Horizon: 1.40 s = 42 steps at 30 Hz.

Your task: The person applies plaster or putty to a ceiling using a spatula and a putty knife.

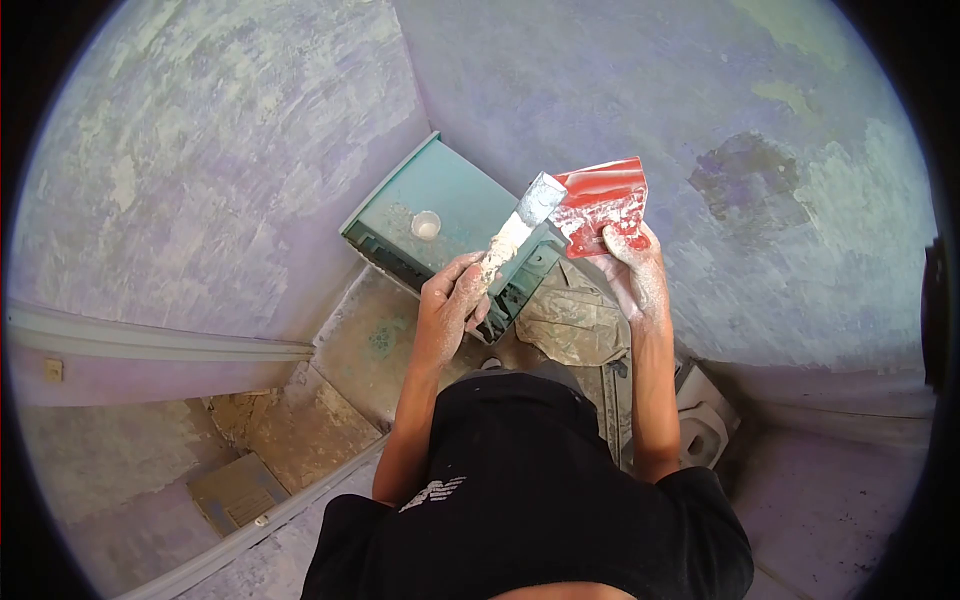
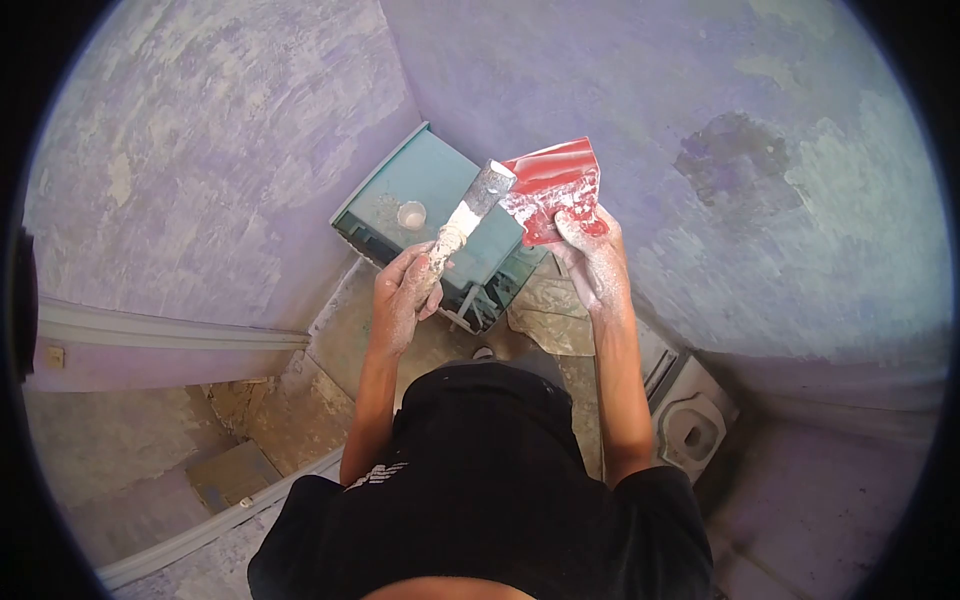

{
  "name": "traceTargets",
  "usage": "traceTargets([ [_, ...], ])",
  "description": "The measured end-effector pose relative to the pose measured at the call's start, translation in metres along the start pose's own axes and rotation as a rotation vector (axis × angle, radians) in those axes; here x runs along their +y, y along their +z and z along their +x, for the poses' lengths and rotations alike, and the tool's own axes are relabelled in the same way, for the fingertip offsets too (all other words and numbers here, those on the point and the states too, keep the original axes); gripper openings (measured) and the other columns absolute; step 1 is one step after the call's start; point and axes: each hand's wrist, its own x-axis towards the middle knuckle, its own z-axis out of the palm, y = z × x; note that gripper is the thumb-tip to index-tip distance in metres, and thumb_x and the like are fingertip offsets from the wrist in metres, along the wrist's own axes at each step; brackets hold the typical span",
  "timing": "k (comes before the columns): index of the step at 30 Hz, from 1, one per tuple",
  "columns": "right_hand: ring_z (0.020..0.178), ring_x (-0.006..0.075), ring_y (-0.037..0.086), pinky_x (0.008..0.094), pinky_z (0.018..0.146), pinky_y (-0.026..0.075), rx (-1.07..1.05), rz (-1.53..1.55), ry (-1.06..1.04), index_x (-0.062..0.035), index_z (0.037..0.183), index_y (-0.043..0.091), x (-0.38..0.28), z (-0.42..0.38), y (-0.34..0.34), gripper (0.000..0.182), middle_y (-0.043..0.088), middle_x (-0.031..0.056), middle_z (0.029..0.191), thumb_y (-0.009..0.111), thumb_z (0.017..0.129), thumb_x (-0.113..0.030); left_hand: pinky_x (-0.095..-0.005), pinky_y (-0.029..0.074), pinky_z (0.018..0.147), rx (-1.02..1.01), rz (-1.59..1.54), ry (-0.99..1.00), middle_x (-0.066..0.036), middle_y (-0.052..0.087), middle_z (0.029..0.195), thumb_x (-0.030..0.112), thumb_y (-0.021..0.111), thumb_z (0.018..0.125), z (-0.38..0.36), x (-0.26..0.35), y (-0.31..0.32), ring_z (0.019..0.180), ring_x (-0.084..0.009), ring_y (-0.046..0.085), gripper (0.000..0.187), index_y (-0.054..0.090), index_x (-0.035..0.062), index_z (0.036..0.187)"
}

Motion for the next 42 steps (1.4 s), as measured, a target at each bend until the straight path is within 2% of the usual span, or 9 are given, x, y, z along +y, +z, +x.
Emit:
traceTargets([
  [12,0.085,0.0164,0.066,0.0312,0.078,0.056,-0.012,-0.33,-0.136,0.0052,0.105,0.063,0.003,0.003,0.012,0.023,0.068,0.011,0.098,0.066,0.085,-0.007,-0.0183,0.03,0.044,-0.074,-0.046,-0.013,-0.007,0.064,0.094,0.022,0.049,0.1,0.013,0.007,-0.024,0.054,-0.0044,0.043,0.036,0.053,-0.0058,0.122],
  [14,0.082,0.0153,0.065,0.0303,0.079,0.054,0.007,-0.621,-0.136,0.0045,0.099,0.067,0.004,0.002,0.013,0.017,0.069,0.0103,0.095,0.066,0.086,-0.007,-0.0182,0.03,0.043,-0.096,-0.053,-0.002,-0.006,0.064,0.093,0.023,0.049,0.1,0.015,0.006,-0.027,0.054,-0.0043,0.043,0.036,0.054,-0.0055,0.121],
  [17,0.082,0.0109,0.062,0.0262,0.078,0.049,-0.042,-0.602,-0.078,0.0046,0.104,0.067,0.02,0.001,0.022,0.019,0.069,0.0062,0.093,0.064,0.086,-0.004,-0.018,0.029,0.043,-0.126,-0.083,-0.004,-0.005,0.063,0.092,0.023,0.049,0.1,0.019,0.007,-0.029,0.054,-0.004,0.043,0.035,0.055,-0.0048,0.121],
  [18,0.081,0.0104,0.062,0.0254,0.076,0.05,-0.054,-0.762,-0.117,0.0056,0.106,0.066,0.029,0.007,0.013,0.021,0.068,0.0056,0.092,0.064,0.087,-0.003,-0.018,0.028,0.043,-0.129,-0.1,-0.017,-0.005,0.063,0.092,0.024,0.049,0.1,0.019,0.008,-0.028,0.054,-0.004,0.043,0.035,0.055,-0.0045,0.12],
  [25,0.08,0.016,0.067,0.029,0.074,0.057,0.058,-0.319,-0.037,0.0049,0.105,0.061,0.005,0.012,0.014,0.02,0.068,0.0106,0.095,0.063,0.086,-0.002,-0.0175,0.028,0.042,-0.1,-0.14,-0.024,-0.005,0.063,0.092,0.025,0.05,0.1,0.021,0.005,-0.036,0.054,-0.0037,0.043,0.036,0.056,-0.004,0.119],
  [31,0.082,0.0157,0.066,0.0295,0.076,0.056,0.053,-0.273,-0.12,0.0051,0.105,0.062,-0.014,0.001,0.023,0.025,0.068,0.0105,0.096,0.068,0.084,-0.008,-0.0178,0.028,0.042,-0.109,-0.097,-0.016,-0.005,0.063,0.092,0.026,0.049,0.1,0.022,0.001,-0.035,0.053,-0.0034,0.043,0.036,0.056,-0.0041,0.118],
  [33,0.079,0.0139,0.065,0.0282,0.075,0.054,0.045,-0.618,-0.201,0.0048,0.102,0.066,-0.009,0.0,0.018,0.024,0.069,0.0083,0.091,0.07,0.083,-0.009,-0.0179,0.028,0.042,-0.122,-0.106,-0.003,-0.005,0.063,0.091,0.027,0.05,0.1,0.025,0.003,-0.032,0.053,-0.0034,0.043,0.036,0.056,-0.0043,0.117],
  [38,0.078,0.0112,0.062,0.027,0.073,0.05,-0.041,-0.795,-0.081,0.007,0.107,0.065,0.024,0.009,0.009,0.024,0.069,0.007,0.088,0.066,0.085,-0.004,-0.0178,0.028,0.042,-0.139,-0.093,-0.015,-0.004,0.063,0.09,0.028,0.051,0.1,0.028,0.009,-0.033,0.053,-0.0034,0.043,0.036,0.056,-0.0045,0.115],
  [42,0.08,0.0164,0.066,0.0296,0.075,0.056,0.022,-0.47,0.003,0.005,0.101,0.064,0.012,0.011,0.007,0.022,0.068,0.0109,0.091,0.069,0.083,-0.007,-0.0175,0.028,0.042,-0.104,-0.098,-0.024,-0.005,0.063,0.091,0.027,0.051,0.099,0.029,0.008,-0.034,0.053,-0.0036,0.043,0.036,0.056,-0.0046,0.116],
])
